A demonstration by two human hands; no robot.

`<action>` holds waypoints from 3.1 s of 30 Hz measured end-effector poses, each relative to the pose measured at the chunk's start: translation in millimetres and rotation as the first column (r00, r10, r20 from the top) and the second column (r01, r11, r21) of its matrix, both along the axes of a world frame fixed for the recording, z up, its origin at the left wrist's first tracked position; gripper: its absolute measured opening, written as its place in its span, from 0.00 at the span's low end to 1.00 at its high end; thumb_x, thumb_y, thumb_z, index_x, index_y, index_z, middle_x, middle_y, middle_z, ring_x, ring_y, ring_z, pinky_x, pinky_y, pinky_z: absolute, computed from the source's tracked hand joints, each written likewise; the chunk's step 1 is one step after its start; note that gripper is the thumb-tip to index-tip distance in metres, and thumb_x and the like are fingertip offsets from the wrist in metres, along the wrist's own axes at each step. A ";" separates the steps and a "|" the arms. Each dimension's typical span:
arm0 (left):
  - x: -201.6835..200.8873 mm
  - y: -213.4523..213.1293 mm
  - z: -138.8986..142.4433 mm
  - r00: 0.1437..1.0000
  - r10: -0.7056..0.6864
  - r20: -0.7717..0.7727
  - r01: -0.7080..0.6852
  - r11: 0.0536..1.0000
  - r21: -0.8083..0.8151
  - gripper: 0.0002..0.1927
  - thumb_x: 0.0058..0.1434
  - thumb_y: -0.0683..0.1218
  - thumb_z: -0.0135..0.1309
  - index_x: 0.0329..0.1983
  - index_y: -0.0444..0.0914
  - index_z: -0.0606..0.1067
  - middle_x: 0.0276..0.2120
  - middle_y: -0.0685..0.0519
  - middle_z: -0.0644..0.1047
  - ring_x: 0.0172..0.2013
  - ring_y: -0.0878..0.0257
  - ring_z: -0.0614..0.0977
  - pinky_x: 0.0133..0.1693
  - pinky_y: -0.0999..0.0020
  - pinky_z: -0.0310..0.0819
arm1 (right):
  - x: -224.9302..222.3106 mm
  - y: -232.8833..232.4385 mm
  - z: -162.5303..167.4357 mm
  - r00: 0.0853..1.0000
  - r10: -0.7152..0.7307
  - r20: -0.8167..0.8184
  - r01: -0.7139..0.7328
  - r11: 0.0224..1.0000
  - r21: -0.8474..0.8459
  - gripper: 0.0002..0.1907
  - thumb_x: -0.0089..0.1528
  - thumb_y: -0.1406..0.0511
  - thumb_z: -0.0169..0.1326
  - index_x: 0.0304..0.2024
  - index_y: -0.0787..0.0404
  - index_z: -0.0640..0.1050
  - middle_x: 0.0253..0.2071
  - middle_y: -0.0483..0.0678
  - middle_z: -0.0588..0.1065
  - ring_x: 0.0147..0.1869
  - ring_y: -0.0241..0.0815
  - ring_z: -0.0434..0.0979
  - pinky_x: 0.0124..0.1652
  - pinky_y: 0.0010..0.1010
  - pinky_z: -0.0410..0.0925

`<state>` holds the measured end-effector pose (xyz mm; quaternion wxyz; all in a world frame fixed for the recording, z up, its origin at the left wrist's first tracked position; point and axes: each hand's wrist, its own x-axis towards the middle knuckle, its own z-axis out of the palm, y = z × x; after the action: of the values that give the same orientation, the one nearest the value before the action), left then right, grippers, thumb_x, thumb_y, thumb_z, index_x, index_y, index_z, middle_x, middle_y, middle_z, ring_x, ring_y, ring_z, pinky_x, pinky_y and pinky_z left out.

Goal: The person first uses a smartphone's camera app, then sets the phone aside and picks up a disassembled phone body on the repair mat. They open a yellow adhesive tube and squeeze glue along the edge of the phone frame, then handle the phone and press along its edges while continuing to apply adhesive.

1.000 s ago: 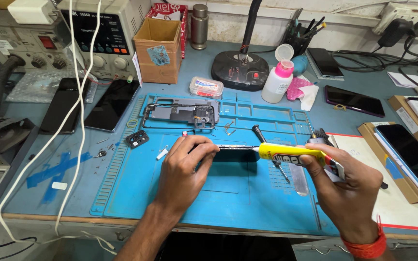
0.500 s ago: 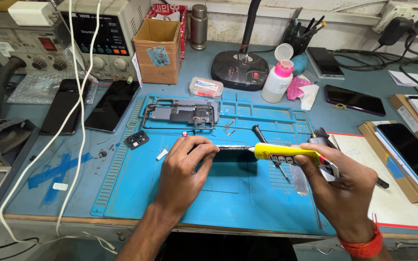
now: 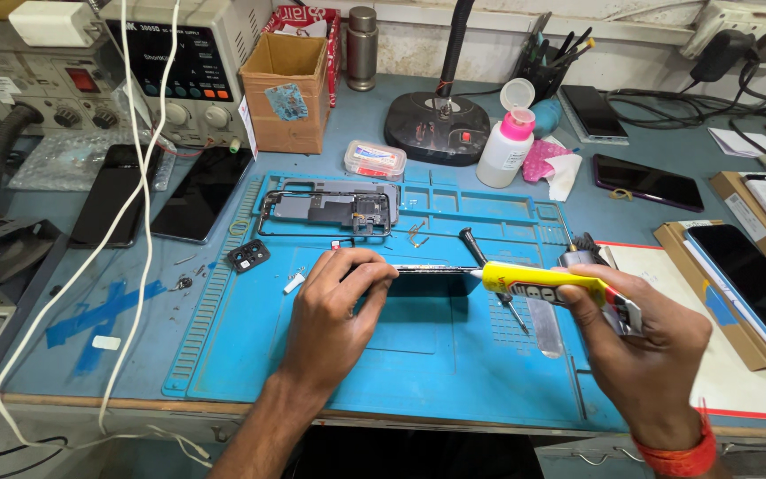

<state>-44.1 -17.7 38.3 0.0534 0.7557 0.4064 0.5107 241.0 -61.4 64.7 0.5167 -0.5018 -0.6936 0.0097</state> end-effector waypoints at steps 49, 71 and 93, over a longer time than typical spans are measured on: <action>-2.0 0.9 0.9 1.000 -0.019 0.002 0.019 1.000 -0.016 0.08 0.57 0.36 0.62 0.38 0.37 0.79 0.37 0.55 0.78 0.40 0.56 0.80 0.55 0.54 0.73 | 12.8 -1.8 -6.7 0.991 -0.001 -0.134 -0.005 0.999 -0.049 0.14 0.66 0.68 0.62 0.53 0.69 0.80 0.40 0.51 0.81 0.42 0.31 0.79 0.40 0.19 0.71; -1.4 -0.6 2.7 1.000 -0.018 -0.004 0.018 0.999 -0.034 0.07 0.57 0.35 0.61 0.39 0.38 0.79 0.38 0.55 0.78 0.39 0.57 0.80 0.55 0.55 0.73 | 18.8 -2.2 -8.4 0.994 -0.042 -0.098 0.036 0.997 -0.062 0.14 0.66 0.67 0.62 0.52 0.68 0.80 0.42 0.52 0.81 0.44 0.33 0.81 0.42 0.21 0.73; -6.4 -0.1 2.1 0.999 -0.040 -0.031 0.041 0.999 0.004 0.08 0.58 0.36 0.62 0.39 0.38 0.78 0.39 0.54 0.77 0.40 0.55 0.80 0.59 0.51 0.72 | 1.5 -2.6 -0.9 0.995 -0.022 -0.100 0.017 0.999 -0.052 0.13 0.65 0.67 0.63 0.52 0.65 0.81 0.41 0.49 0.82 0.38 0.29 0.76 0.36 0.20 0.69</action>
<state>-50.5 -17.7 40.3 0.0555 0.7719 0.3905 0.4987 242.4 -64.1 63.8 0.5382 -0.5204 -0.6612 0.0475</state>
